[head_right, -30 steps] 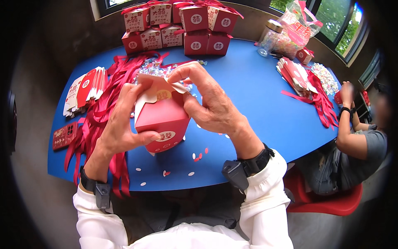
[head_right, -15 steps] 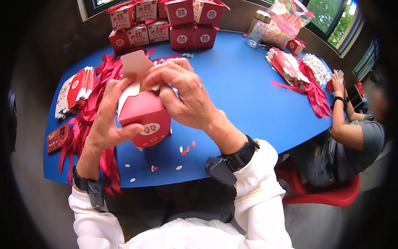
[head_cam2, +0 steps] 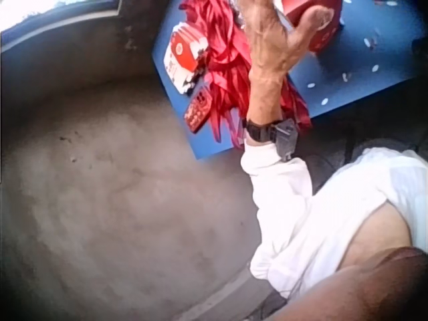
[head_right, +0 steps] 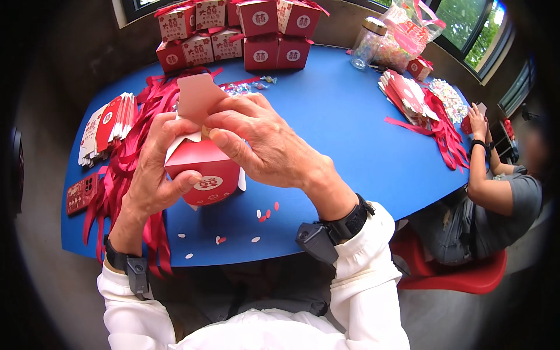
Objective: Assembling small red and white decorative gift boxes and tying them with ribbons.
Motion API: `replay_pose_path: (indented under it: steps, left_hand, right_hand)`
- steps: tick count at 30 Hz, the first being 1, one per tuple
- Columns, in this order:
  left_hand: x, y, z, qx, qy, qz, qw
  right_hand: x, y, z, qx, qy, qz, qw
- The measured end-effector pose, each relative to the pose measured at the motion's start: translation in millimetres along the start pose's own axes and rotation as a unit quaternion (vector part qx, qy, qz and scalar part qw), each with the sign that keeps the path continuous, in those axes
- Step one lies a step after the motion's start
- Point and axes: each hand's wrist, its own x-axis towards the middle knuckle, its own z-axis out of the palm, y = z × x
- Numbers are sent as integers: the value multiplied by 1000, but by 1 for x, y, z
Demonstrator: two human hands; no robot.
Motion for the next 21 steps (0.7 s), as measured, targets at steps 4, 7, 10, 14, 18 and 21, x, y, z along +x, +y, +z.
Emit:
replay_pose_path:
  steps: [4,7,10,14,18,21]
  left_hand:
    - [1,4,-3,72,15,-2,997]
    - [2,10,-4,65,20,-8,998]
    - [6,13,-4,83,18,-3,996]
    - [5,14,-10,84,-2,16,996]
    - [5,8,-5,4,-6,22,1000]
    - [5,8,-2,-2,-1,23,1000]
  right_hand:
    - [0,0,-5,-25,-28,-21,999]
    - [-3,0,-6,-62,-50,-25,997]
    - [-3,0,-10,-76,-71,-22,994]
    - [-2,-2,-10,-89,-85,-38,992]
    - [1,2,-5,-32,-70,-81,994]
    - [-3,3,-4,-4,-76,-65,995]
